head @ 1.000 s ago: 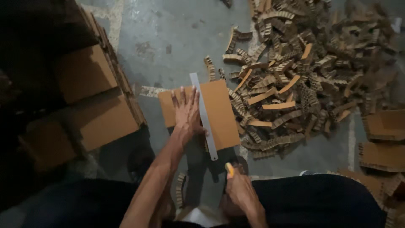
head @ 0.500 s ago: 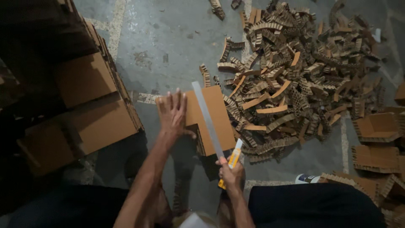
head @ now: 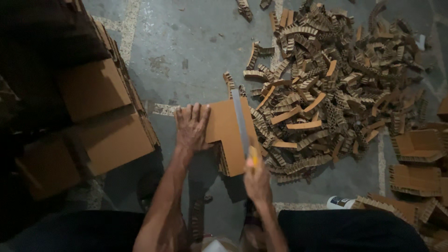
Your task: The person sits on the floor and uses a utility knife and a metal ruler to cut corrugated cardboard sheets into smaller pieces. The person repeatedly measures, scores, and snaps the cardboard, then folds the cut pieces and places them aside.
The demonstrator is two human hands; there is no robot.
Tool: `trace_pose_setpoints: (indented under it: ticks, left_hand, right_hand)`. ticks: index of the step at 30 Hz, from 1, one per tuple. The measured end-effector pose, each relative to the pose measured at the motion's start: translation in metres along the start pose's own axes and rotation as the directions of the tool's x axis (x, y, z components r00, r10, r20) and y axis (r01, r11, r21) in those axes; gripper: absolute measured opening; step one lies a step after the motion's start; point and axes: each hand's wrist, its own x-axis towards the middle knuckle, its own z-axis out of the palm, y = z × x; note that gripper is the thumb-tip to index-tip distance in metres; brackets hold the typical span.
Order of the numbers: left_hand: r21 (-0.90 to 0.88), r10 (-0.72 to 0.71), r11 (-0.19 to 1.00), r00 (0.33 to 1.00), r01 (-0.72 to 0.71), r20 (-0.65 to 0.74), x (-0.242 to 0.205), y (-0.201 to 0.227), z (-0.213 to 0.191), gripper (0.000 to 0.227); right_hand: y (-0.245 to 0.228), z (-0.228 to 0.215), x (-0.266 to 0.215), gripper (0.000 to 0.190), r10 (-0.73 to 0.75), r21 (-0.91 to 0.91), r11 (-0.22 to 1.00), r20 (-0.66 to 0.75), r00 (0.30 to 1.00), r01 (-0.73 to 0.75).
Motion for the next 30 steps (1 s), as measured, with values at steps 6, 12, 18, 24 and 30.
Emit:
trace_pose_setpoints:
  ticks: [6, 12, 18, 24, 30]
  left_hand:
    - [-0.010, -0.004, 1.000, 0.999, 0.005, 0.034, 0.001, 0.000, -0.005, 0.134]
    - [-0.051, -0.009, 0.999, 1.000, 0.009, -0.007, 0.000, -0.002, -0.005, 0.131]
    - [-0.027, -0.011, 1.000, 1.000, 0.012, 0.029, 0.001, 0.000, -0.001, 0.132]
    - [-0.057, -0.010, 0.998, 1.000, 0.011, 0.018, 0.002, 0.001, -0.009, 0.131]
    - [-0.033, -0.011, 0.999, 0.999, 0.012, 0.032, 0.000, 0.001, -0.010, 0.134]
  right_hand:
    - [-0.040, 0.050, 0.112, 0.053, -0.220, -0.091, 0.968, 0.151, 0.964, 0.236]
    - [-0.068, 0.061, 0.149, 0.039, -0.089, -0.243, 0.959, 0.226, 0.970, 0.145]
    - [-0.088, 0.053, 0.152, 0.039, -0.038, -0.314, 0.941, 0.281, 0.959, 0.129]
    - [-0.097, 0.061, 0.185, 0.032, -0.029, -0.526, 0.793, 0.470, 0.882, 0.306]
    - [-0.058, 0.065, 0.181, 0.032, 0.142, -0.526, 0.827, 0.534, 0.833, 0.197]
